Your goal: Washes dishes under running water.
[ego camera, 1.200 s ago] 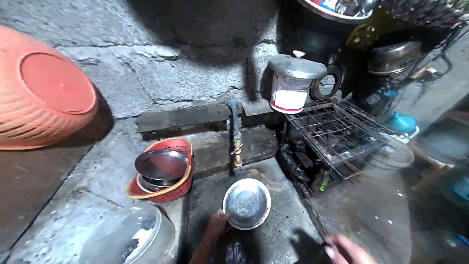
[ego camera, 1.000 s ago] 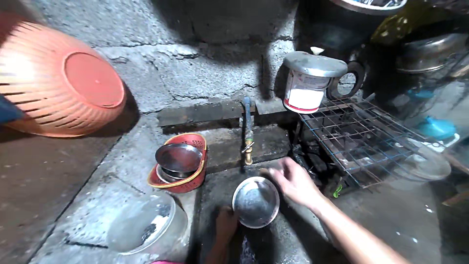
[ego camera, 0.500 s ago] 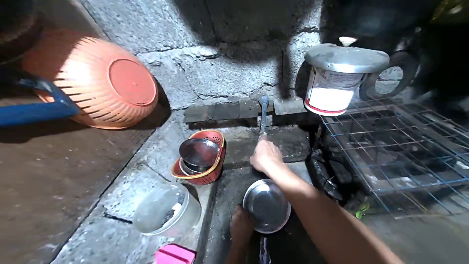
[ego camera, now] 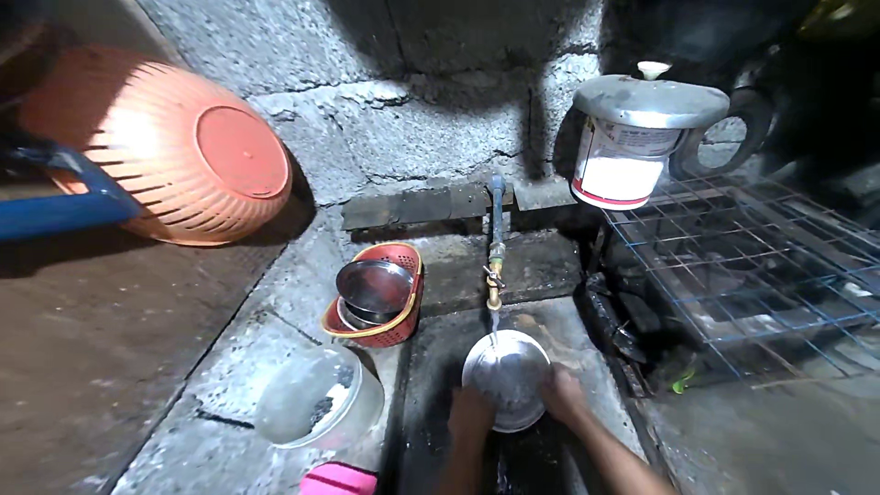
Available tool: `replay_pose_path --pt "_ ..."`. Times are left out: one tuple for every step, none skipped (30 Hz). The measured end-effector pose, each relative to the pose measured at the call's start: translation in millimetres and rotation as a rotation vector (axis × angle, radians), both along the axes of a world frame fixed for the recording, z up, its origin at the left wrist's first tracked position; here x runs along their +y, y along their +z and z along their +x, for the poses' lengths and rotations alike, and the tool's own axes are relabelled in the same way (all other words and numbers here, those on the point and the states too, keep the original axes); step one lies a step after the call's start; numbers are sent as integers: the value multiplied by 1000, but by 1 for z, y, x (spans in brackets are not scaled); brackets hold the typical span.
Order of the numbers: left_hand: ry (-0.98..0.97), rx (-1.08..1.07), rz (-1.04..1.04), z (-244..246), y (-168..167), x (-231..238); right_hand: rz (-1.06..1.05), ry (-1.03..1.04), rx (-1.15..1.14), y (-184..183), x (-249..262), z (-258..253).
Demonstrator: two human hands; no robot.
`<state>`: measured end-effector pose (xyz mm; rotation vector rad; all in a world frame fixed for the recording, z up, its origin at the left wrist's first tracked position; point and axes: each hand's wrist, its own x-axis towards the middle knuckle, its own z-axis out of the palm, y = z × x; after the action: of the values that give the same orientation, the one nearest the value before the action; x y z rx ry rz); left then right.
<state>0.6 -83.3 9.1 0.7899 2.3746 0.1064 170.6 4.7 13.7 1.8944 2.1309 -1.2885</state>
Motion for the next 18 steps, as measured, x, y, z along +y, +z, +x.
replay_pose_path --pt "-5 -13 -8 1 0 2 -17 -33 -29 -6 -5 1" --pt "-28 -11 -25 2 1 4 -30 -62 -44 -6 -8 0" --pt "-63 -4 -40 3 1 6 -39 -101 -42 -4 -10 -2" --pt "-100 1 -63 4 1 9 -38 -145 -29 -1 -11 -5" --pt "-131 7 -85 5 0 11 -38 -192 -12 3 -10 -6" --pt "-153 14 -104 5 -1 13 -51 -235 3 7 -9 -8" --pt "-167 19 -116 5 -3 14 -77 -266 15 11 -6 -10" --pt "-177 19 -125 4 -4 16 -109 -271 27 13 -4 -12" --pt "-187 15 -131 3 -4 16 -130 -255 22 16 -1 -14" --pt "-192 -1 -127 1 -5 16 -140 -229 14 21 0 -15" --pt "-185 -27 -101 -2 -6 15 -138 -208 3 27 1 -17" --pt "-160 -58 -44 -6 -8 14 -126 -194 -4 34 2 -20" --pt "-116 -102 48 -11 -11 13 -107 -188 -6 42 3 -23" --pt "-55 -156 171 -18 -13 11 -88 -195 10 48 5 -24" --pt "20 -216 304 -23 -15 8 -75 -216 56 50 7 -23" --pt "104 -277 430 -28 -14 5 -68 -241 116 50 10 -22" --pt "205 -347 548 -33 -11 3 -70 -266 176 50 14 -21" --pt "309 -435 653 -36 -8 1 -81 -295 232 49 17 -21"
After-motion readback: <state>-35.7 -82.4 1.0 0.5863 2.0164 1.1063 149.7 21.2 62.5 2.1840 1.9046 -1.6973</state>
